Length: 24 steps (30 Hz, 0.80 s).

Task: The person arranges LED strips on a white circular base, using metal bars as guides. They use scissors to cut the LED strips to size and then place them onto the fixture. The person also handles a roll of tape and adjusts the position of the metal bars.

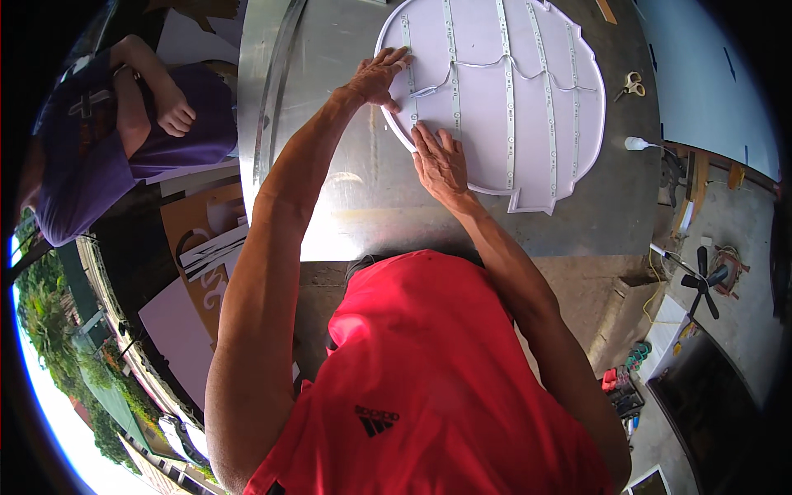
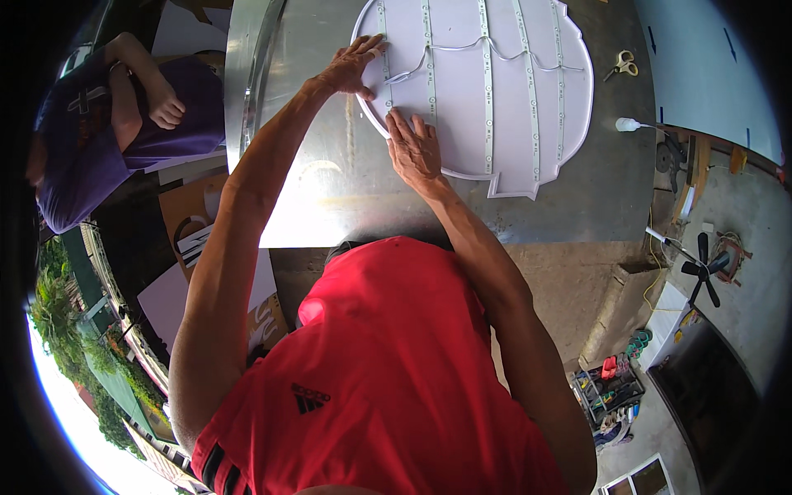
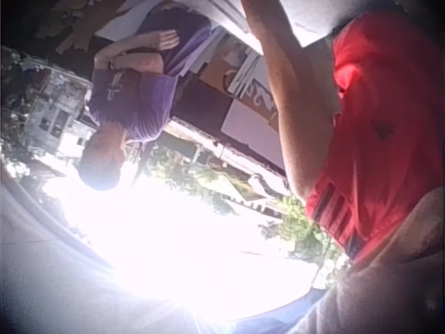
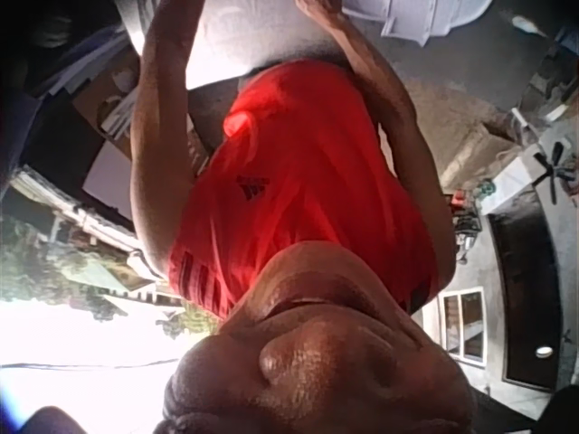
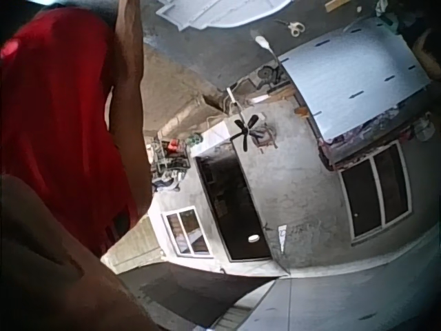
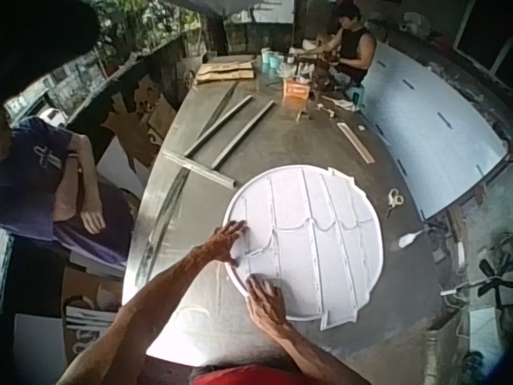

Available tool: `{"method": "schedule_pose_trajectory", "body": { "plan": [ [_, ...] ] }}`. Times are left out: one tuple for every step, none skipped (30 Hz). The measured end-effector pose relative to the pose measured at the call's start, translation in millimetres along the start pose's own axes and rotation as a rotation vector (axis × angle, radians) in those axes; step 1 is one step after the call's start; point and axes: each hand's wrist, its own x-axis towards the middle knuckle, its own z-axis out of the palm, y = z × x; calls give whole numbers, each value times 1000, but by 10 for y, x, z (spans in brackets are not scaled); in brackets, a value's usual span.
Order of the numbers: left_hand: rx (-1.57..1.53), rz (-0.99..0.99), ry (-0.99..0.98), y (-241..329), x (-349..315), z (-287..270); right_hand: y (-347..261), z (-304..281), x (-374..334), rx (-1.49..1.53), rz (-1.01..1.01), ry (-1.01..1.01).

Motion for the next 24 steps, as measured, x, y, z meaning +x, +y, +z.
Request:
{"method": "schedule_pose_trajectory", "body": {
  "plan": [
    [2,-2,-6,-12,14,-4,0,-1,-3,3,2,-5],
    [-8,3,-19,-27,14,-8,-5,-5,-12,6,4,-11],
    [-16,9,-28,-43,24,-35,-2,0,-6,7,5,-13],
    [-24,14,-38,-51,36,-59,1,1,-5,7,6,-16],
    [-23,14,-22,-41,36,-68,0,-4,-15,6,7,-19],
    [-18,8,-6,-48,19,-58,-10,-4,-9,9,4,-19],
    [-12,11,12,-31,21,-66,-8,-1,-17,9,6,-20],
    [-25,3,-9,9,5,-50,-13,-9,-48,8,9,-21],
    [-27,-4,-19,52,13,-82,8,-8,-17,4,6,-8],
    [-25,-18,-27,60,7,-118,5,0,-3,3,8,-8],
    [-8,-22,-26,46,13,-112,1,9,-14,1,9,-9],
    [-3,-24,-37,88,-24,-79,-19,-11,-61,1,18,-24],
    [0,-26,-28,85,-28,-88,-11,-9,-50,2,7,-23],
    [7,-14,-9,47,4,-131,14,12,3,6,-2,-11],
    [4,-2,2,39,-5,-115,22,3,-4,12,-8,-10],
    [0,9,14,28,-11,-99,27,-5,-11,17,-13,-10],
    [2,11,6,15,-1,-88,26,-10,-18,18,-9,-10],
    [3,11,3,31,6,-96,29,-1,-18,19,-7,-8],
    [3,11,0,46,8,-101,33,6,-19,20,-5,-7],
    [3,9,-3,60,12,-108,33,9,-30,8,-5,-11],
    [6,10,-2,51,11,-105,21,13,-40,-3,-9,-13],
    [9,10,-1,43,7,-100,14,18,-45,-13,-13,-15],
    [12,9,1,31,2,-97,22,21,-44,-12,-16,-16],
    [12,-1,-3,40,-1,-103,28,23,-44,-11,-15,-18]
  ]
}}
